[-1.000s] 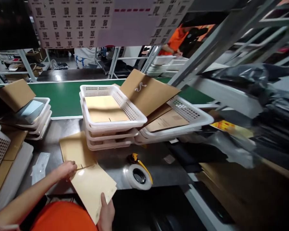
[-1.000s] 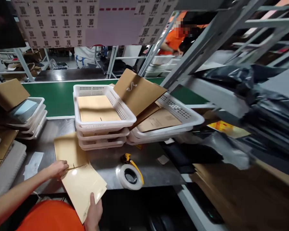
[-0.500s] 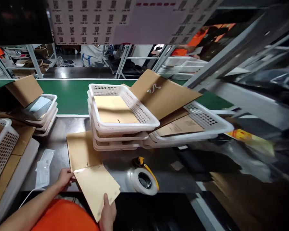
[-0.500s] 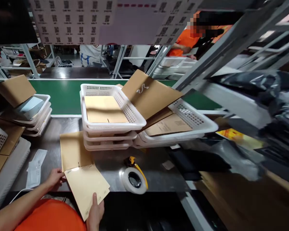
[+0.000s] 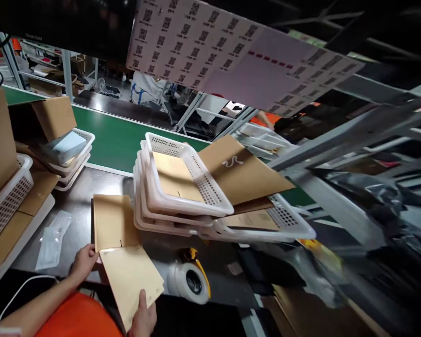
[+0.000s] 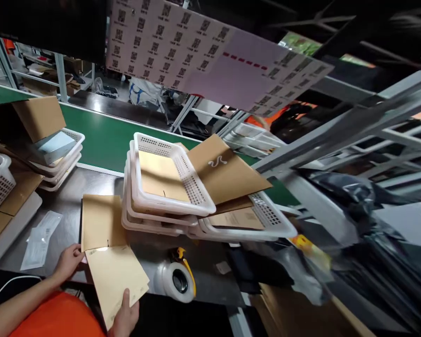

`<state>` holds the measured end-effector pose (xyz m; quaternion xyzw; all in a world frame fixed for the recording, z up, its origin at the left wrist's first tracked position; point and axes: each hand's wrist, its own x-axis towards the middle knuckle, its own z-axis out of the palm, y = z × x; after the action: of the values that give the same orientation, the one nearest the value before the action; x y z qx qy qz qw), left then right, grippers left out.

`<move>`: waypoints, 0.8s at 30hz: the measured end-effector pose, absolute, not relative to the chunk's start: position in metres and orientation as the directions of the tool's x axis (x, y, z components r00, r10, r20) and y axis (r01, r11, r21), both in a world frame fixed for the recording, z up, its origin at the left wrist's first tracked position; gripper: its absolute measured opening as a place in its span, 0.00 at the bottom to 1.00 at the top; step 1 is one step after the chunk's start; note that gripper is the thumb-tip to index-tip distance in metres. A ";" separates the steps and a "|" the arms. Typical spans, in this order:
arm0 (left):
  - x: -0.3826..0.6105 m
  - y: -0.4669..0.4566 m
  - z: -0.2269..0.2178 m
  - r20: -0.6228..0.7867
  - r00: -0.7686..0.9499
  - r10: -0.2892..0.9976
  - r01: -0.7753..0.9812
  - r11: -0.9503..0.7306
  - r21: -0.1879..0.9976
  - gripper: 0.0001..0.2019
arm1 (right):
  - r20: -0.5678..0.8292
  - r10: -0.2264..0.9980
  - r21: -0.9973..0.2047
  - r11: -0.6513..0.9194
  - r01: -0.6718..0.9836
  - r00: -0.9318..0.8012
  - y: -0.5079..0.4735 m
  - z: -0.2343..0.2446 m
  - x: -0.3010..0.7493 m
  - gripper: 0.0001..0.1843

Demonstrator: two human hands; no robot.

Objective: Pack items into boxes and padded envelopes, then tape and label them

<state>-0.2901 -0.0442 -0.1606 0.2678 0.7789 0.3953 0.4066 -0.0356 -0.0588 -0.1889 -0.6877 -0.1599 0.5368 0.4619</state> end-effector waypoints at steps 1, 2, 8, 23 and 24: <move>-0.289 -0.045 -0.158 -0.405 -0.530 0.745 0.115 0.536 0.836 0.11 | -0.580 0.723 -0.815 -0.518 -0.260 0.375 -0.057 -0.192 -0.032 0.53; -0.288 -0.045 -0.157 -0.390 -0.533 0.750 0.133 0.530 0.837 0.11 | -0.568 0.732 -0.823 -0.511 -0.248 0.376 -0.054 -0.195 -0.028 0.51; -0.283 -0.044 -0.153 -0.336 -0.530 0.779 0.225 0.511 0.829 0.21 | -0.506 0.771 -0.862 -0.462 -0.207 0.386 -0.039 -0.200 -0.021 0.44; -0.260 -0.036 -0.168 -0.435 -0.454 0.778 0.224 0.572 0.789 0.08 | -0.703 0.694 -0.661 -0.560 -0.499 0.153 -0.029 -0.185 -0.057 0.57; -0.258 -0.034 -0.168 -0.438 -0.446 0.781 0.199 0.563 0.802 0.10 | -0.678 0.721 -0.683 -0.549 -0.481 0.140 -0.026 -0.183 -0.062 0.56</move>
<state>-0.2579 -0.0339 -0.1678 0.3152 0.7772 0.3450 0.4214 -0.0621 -0.0263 -0.1834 -0.5958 -0.1008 0.6478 0.4638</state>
